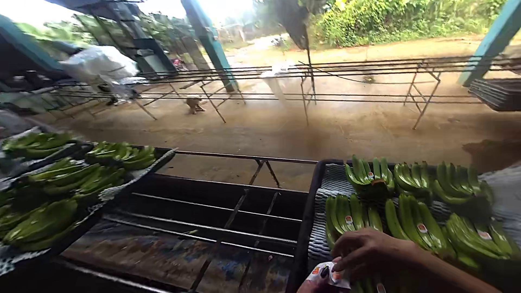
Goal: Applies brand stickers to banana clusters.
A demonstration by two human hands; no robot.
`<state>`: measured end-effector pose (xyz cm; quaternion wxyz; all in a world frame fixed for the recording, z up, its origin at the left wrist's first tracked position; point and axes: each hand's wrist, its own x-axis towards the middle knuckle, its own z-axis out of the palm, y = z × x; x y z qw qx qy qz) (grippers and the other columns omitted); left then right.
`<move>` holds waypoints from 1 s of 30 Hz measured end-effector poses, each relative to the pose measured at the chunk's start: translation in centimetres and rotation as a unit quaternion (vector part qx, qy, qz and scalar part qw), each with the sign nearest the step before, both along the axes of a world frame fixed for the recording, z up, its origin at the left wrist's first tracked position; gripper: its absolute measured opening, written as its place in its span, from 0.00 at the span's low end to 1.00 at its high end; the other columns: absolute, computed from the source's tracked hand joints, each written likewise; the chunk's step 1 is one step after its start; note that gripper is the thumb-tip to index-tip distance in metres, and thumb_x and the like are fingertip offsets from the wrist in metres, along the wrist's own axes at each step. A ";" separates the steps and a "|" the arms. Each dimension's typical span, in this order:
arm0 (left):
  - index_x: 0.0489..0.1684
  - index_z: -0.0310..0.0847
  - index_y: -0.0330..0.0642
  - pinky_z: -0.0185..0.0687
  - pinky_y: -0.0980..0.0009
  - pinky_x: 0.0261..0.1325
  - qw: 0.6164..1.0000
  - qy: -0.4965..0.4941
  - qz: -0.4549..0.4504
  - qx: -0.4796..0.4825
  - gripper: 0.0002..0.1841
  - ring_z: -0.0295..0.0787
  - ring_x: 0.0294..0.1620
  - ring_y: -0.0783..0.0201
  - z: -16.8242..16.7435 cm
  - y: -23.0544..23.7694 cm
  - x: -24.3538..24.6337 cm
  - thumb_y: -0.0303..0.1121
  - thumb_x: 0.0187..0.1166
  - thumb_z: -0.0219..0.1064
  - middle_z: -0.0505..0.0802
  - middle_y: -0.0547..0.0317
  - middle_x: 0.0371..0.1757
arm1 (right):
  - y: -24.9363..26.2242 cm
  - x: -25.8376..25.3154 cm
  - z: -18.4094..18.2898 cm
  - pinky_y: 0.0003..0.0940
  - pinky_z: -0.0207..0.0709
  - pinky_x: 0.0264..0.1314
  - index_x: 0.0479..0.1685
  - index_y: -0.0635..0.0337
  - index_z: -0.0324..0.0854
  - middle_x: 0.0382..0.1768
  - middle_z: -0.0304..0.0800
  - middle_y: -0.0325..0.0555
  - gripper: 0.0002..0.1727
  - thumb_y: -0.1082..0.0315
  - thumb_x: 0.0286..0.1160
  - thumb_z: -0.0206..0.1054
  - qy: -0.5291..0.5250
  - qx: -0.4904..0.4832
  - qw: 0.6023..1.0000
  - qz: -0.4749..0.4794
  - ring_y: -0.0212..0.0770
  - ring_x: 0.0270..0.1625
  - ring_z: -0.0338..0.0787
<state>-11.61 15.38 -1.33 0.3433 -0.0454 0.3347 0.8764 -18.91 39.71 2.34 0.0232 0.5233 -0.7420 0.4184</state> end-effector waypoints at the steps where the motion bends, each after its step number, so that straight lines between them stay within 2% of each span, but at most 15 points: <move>1: 0.60 0.88 0.49 0.89 0.65 0.51 1.000 0.000 -0.005 0.003 0.16 0.93 0.46 0.64 0.0 0.1 0.1 0.41 0.91 0.54 0.96 0.55 0.49 | 0.0 0.2 0.0 0.40 0.88 0.53 0.51 0.52 0.94 0.56 0.92 0.51 0.10 0.66 0.72 0.78 0.001 -0.009 1.000 0.006 0.44 0.53 0.92; 3: 0.58 0.88 0.48 0.89 0.62 0.55 1.000 -0.010 0.005 0.003 0.15 0.94 0.51 0.61 0.1 0.6 0.2 0.40 0.90 0.55 0.96 0.53 0.52 | 0.1 0.3 0.0 0.39 0.88 0.51 0.43 0.55 0.95 0.51 0.93 0.50 0.05 0.67 0.75 0.76 0.013 -0.042 0.999 0.009 0.44 0.51 0.93; 5: 0.57 0.89 0.46 0.90 0.61 0.56 1.000 -0.023 0.018 0.006 0.16 0.95 0.50 0.59 0.0 0.7 0.4 0.41 0.90 0.56 0.96 0.50 0.52 | 0.1 0.4 -0.5 0.36 0.88 0.50 0.38 0.57 0.95 0.48 0.94 0.50 0.03 0.69 0.73 0.77 0.014 -0.088 0.996 0.007 0.42 0.48 0.93; 8: 0.64 0.88 0.45 0.91 0.62 0.55 0.999 -0.027 0.017 0.016 0.17 0.95 0.51 0.59 0.3 0.8 0.1 0.41 0.90 0.56 0.96 0.47 0.54 | 1.0 0.2 -0.9 0.33 0.88 0.51 0.38 0.58 0.96 0.46 0.95 0.49 0.03 0.70 0.72 0.77 -0.008 -0.146 0.989 -0.008 0.38 0.48 0.93; 11: 0.71 0.84 0.45 0.91 0.64 0.53 0.999 -0.016 0.030 -0.014 0.20 0.95 0.52 0.59 0.3 0.8 -0.4 0.41 0.92 0.54 0.95 0.46 0.56 | 4.8 -1.7 -0.6 0.28 0.87 0.57 0.39 0.58 0.95 0.43 0.95 0.43 0.04 0.69 0.73 0.76 -0.041 -0.178 0.976 -0.118 0.32 0.50 0.92; 13: 0.72 0.83 0.45 0.92 0.64 0.53 0.999 -0.014 0.038 -0.027 0.20 0.95 0.53 0.57 0.2 0.6 -0.6 0.42 0.91 0.55 0.94 0.45 0.58 | 9.6 -4.6 -0.8 0.32 0.87 0.59 0.44 0.59 0.95 0.44 0.95 0.43 0.08 0.70 0.77 0.70 -0.044 -0.171 0.956 -0.235 0.32 0.50 0.93; 15: 0.72 0.83 0.46 0.91 0.63 0.54 0.999 -0.015 0.040 -0.030 0.20 0.95 0.53 0.57 0.2 0.4 -0.5 0.43 0.90 0.58 0.94 0.44 0.59 | 15.0 -8.4 -2.8 0.37 0.89 0.57 0.47 0.62 0.94 0.44 0.96 0.47 0.10 0.72 0.78 0.66 -0.040 -0.181 0.915 -0.359 0.36 0.48 0.93; 17: 0.71 0.84 0.48 0.91 0.63 0.54 0.998 -0.007 0.041 -0.041 0.19 0.94 0.53 0.57 0.4 0.6 -0.4 0.43 0.89 0.58 0.94 0.45 0.59 | 20.4 -11.9 -5.7 0.40 0.87 0.59 0.47 0.63 0.94 0.47 0.94 0.51 0.09 0.69 0.78 0.71 -0.095 -0.156 0.843 -0.507 0.41 0.50 0.93; 19: 0.70 0.85 0.48 0.91 0.63 0.55 0.998 -0.004 0.049 -0.046 0.18 0.94 0.53 0.58 0.6 0.8 -0.1 0.43 0.89 0.59 0.94 0.45 0.59 | 25.0 -14.4 -8.4 0.56 0.79 0.68 0.48 0.67 0.92 0.53 0.91 0.62 0.13 0.63 0.78 0.72 -0.206 -0.089 0.755 -0.616 0.55 0.59 0.89; 21: 0.69 0.86 0.49 0.90 0.63 0.57 0.997 -0.008 0.059 -0.051 0.18 0.94 0.54 0.57 0.7 1.2 0.3 0.42 0.89 0.58 0.94 0.45 0.59 | 28.2 -15.7 -11.0 0.64 0.76 0.71 0.50 0.65 0.92 0.52 0.93 0.63 0.14 0.62 0.79 0.72 -0.294 -0.058 0.670 -0.680 0.60 0.60 0.90; 23: 0.70 0.85 0.47 0.90 0.62 0.59 0.996 -0.016 0.068 -0.050 0.18 0.94 0.56 0.57 0.7 1.3 0.6 0.41 0.91 0.57 0.94 0.45 0.60 | 30.1 -16.0 -13.1 0.62 0.79 0.69 0.50 0.63 0.92 0.50 0.94 0.61 0.14 0.61 0.78 0.73 -0.336 -0.064 0.616 -0.710 0.58 0.56 0.93; 25: 0.71 0.84 0.46 0.90 0.62 0.58 0.995 -0.025 0.078 -0.052 0.18 0.94 0.56 0.57 0.4 1.4 1.0 0.39 0.91 0.55 0.93 0.44 0.61 | 31.5 -16.1 -14.5 0.60 0.80 0.67 0.52 0.64 0.92 0.50 0.94 0.62 0.13 0.64 0.76 0.74 -0.351 -0.074 0.596 -0.719 0.58 0.54 0.93; 27: 0.71 0.84 0.46 0.90 0.62 0.58 0.994 -0.030 0.088 -0.054 0.18 0.94 0.55 0.56 0.1 1.5 1.3 0.39 0.91 0.55 0.93 0.43 0.61 | 32.2 -16.0 -15.3 0.59 0.82 0.64 0.57 0.65 0.90 0.52 0.93 0.64 0.16 0.69 0.73 0.75 -0.347 -0.078 0.595 -0.721 0.59 0.52 0.94; 29: 0.71 0.85 0.45 0.90 0.62 0.58 0.994 -0.032 0.091 -0.054 0.19 0.94 0.55 0.57 0.0 1.8 1.4 0.39 0.92 0.54 0.93 0.43 0.61 | 32.7 -16.0 -15.4 0.64 0.81 0.65 0.70 0.63 0.83 0.59 0.88 0.70 0.26 0.73 0.68 0.78 -0.342 -0.045 0.599 -0.723 0.65 0.57 0.91; 30: 0.71 0.84 0.45 0.90 0.62 0.58 0.994 -0.034 0.092 -0.054 0.19 0.94 0.55 0.56 0.0 2.0 1.4 0.39 0.92 0.54 0.93 0.43 0.61 | 32.8 -16.1 -15.2 0.69 0.77 0.68 0.72 0.64 0.80 0.63 0.85 0.73 0.30 0.74 0.65 0.79 -0.339 -0.013 0.594 -0.729 0.70 0.63 0.87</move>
